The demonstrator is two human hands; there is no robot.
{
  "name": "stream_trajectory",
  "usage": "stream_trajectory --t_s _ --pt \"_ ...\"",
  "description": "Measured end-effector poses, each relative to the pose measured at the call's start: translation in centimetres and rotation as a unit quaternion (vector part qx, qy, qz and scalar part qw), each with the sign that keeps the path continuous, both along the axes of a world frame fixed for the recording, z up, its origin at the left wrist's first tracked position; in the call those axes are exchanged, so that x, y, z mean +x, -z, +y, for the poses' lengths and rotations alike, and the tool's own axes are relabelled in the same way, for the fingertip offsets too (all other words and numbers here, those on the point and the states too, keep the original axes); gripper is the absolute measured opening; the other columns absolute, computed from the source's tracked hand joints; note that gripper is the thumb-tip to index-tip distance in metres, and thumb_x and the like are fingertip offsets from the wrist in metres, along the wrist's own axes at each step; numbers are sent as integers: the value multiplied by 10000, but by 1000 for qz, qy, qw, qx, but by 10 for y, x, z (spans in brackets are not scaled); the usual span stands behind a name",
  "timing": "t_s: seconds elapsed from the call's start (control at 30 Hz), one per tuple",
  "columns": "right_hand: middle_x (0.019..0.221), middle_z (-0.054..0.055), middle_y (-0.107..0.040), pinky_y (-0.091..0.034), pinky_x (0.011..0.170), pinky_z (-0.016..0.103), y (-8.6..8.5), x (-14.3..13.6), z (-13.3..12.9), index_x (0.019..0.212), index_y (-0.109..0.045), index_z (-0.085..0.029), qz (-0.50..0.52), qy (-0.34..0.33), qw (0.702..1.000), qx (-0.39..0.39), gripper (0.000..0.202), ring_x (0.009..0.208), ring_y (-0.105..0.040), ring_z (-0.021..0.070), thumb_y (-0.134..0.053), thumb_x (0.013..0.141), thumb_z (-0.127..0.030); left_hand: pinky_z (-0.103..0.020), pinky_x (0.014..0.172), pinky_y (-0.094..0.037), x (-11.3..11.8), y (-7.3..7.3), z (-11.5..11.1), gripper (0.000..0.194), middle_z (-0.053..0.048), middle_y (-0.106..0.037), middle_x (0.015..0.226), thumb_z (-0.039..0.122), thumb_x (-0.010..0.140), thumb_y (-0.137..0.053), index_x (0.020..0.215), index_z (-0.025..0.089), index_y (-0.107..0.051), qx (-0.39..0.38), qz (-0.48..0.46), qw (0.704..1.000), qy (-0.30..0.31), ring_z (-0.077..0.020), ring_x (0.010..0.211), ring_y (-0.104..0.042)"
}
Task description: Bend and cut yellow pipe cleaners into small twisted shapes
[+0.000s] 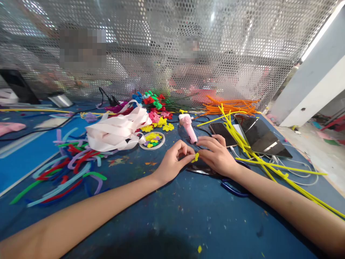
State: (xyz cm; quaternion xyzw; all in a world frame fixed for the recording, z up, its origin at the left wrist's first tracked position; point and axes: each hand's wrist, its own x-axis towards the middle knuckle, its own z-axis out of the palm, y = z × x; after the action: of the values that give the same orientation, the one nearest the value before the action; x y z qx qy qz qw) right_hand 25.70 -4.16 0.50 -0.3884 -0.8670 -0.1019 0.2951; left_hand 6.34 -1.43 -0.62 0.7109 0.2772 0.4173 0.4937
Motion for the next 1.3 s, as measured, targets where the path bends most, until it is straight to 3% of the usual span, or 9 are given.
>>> stream_trajectory --t_s 0.07,0.2,0.33,0.5,0.73,0.93,1.03,1.13,1.3 --pt "909 33 -660 -251 963 398 1 2 0 887 -631 -222 -7 -5 1000 -12 208 947 -569 170 -426 924 -218 -277 726 -438 0 -1 -2 268 -18 -583 811 279 829 -568 722 204 -334 43 25 998 -31 -141 767 -561" --pt "691 22 -615 -309 773 344 4 4 -1 876 -637 -208 -22 44 998 41 220 689 -515 148 -431 924 -266 -290 757 -414 -2 -6 -6 116 -31 -548 844 271 876 -495 798 194 -459 203 128 964 -111 -159 807 -525" --pt "622 16 -582 -283 690 334 7 4 -5 770 -634 -216 -36 72 993 83 263 636 -468 145 -428 922 -276 -317 794 -393 -2 -9 -9 157 -43 -545 850 269 918 -409 859 188 -529 288 240 923 -83 -186 856 -504" --pt "576 10 -562 -268 643 323 8 2 -5 744 -634 -202 -31 57 993 103 250 603 -465 140 -457 911 -260 -282 703 -394 -1 -5 -9 204 -23 -547 776 289 927 -391 823 191 -536 293 282 913 -41 -174 769 -525" --pt "635 15 -603 -275 629 293 12 -2 -2 811 -641 -182 17 16 997 67 214 627 -502 126 -471 916 -260 -252 642 -376 -1 -6 -6 230 11 -562 689 306 917 -411 750 188 -517 191 235 953 2 -145 668 -535" --pt "552 -12 -534 -231 589 308 7 -4 -5 737 -613 -162 -46 31 984 170 188 578 -418 120 -513 891 -199 -263 667 -376 1 -9 -7 242 -10 -513 770 377 912 -400 850 172 -512 218 255 942 6 -154 719 -491" --pt "530 -22 -501 -215 581 317 1 -5 -9 732 -603 -157 -85 33 969 232 153 580 -400 121 -543 873 -169 -261 670 -377 1 -8 -7 247 -13 -501 801 394 918 -380 945 170 -481 204 246 946 -49 -155 746 -494" --pt "533 -24 -487 -193 559 320 -2 -8 -13 747 -601 -144 -117 13 951 285 126 572 -385 118 -554 863 -149 -251 617 -348 1 -6 -7 287 8 -490 724 417 928 -340 798 183 -444 197 285 935 -77 -145 680 -490" --pt "534 -25 -454 -183 552 320 -2 -9 -15 659 -551 -151 -142 -19 945 295 205 560 -368 114 -547 864 -142 -261 583 -294 1 -9 -7 374 24 -456 606 411 948 -258 682 194 -405 243 375 894 -31 -150 611 -475"
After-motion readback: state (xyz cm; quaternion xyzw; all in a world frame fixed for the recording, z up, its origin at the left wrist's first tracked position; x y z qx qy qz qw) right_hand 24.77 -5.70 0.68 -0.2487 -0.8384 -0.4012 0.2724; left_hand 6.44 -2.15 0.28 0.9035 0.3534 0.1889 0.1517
